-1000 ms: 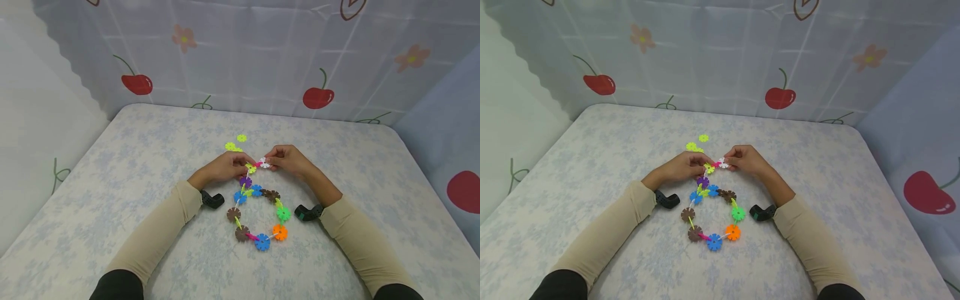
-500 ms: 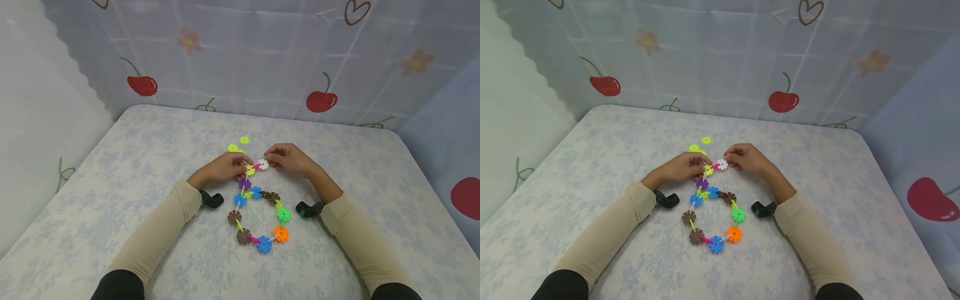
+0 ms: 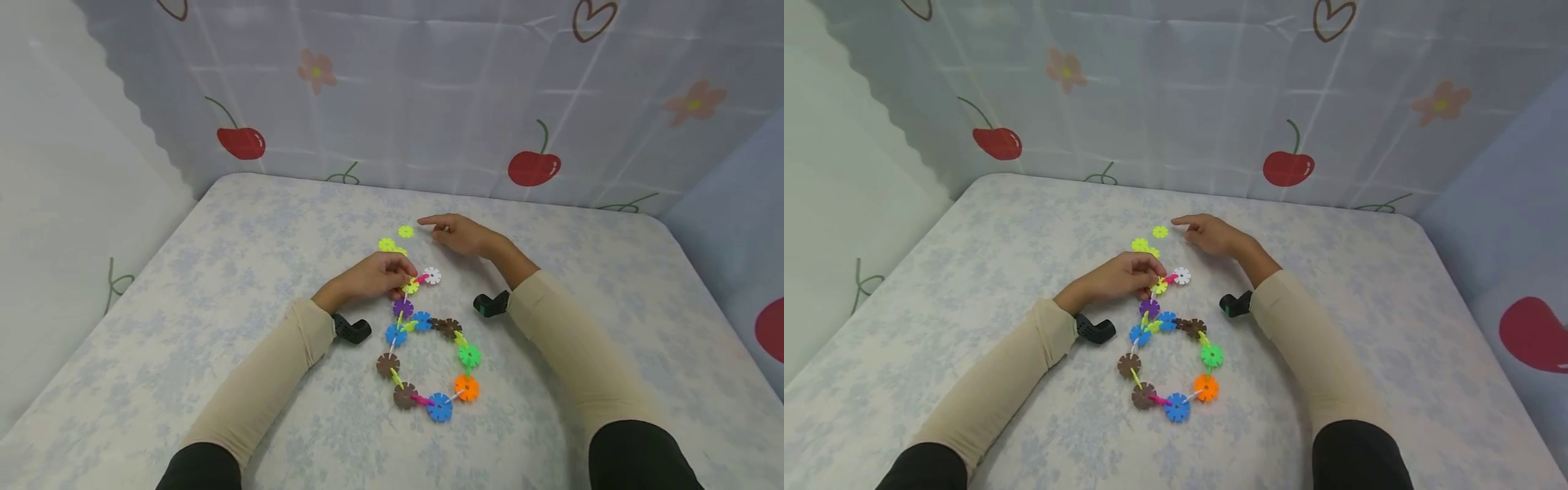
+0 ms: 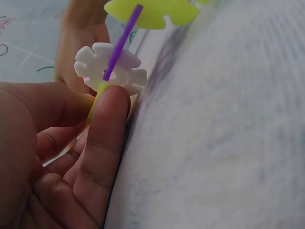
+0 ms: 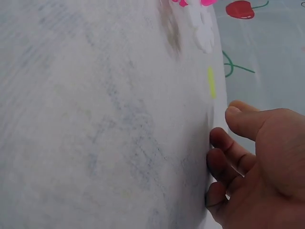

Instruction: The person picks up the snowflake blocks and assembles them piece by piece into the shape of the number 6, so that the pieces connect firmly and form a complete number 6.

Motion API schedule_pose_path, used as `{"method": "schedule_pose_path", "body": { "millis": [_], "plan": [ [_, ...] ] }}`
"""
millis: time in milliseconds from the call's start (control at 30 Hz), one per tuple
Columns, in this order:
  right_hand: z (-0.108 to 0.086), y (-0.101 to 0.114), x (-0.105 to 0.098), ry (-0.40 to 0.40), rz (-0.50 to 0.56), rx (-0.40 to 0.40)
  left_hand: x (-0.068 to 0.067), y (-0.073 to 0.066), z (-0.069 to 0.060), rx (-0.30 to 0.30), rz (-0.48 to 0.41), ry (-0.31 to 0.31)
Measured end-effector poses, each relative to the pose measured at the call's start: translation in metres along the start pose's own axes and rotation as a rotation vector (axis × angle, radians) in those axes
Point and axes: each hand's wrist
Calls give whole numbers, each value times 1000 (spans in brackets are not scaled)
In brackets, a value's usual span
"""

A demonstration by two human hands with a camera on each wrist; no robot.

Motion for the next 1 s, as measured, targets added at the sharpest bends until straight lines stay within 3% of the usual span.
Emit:
{"method": "schedule_pose_path", "body": {
  "millis": [233, 500, 667, 833, 1000],
  "plan": [
    [11, 2, 1, 124, -98, -7, 3, 1, 0, 9, 4, -1],
    [-3, 1, 4, -3, -167, 5, 0, 2, -1, 20, 55, 7],
    [-11, -4, 5, -33, -139, 40, -3, 1, -2, 13, 88, 1],
    [-16, -7, 8, -38, -105, 5, -3, 0, -3, 21, 103, 0],
    [-27, -13, 12, -70, 46, -22, -3, -1, -3, 22, 123, -1]
  ]
}}
Point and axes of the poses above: each hand's wrist, its own z-axis towards the middle knuckle, its own x-axis out of the palm, y = z × x, and after that the axes turned 13 degrees about y, right-handed
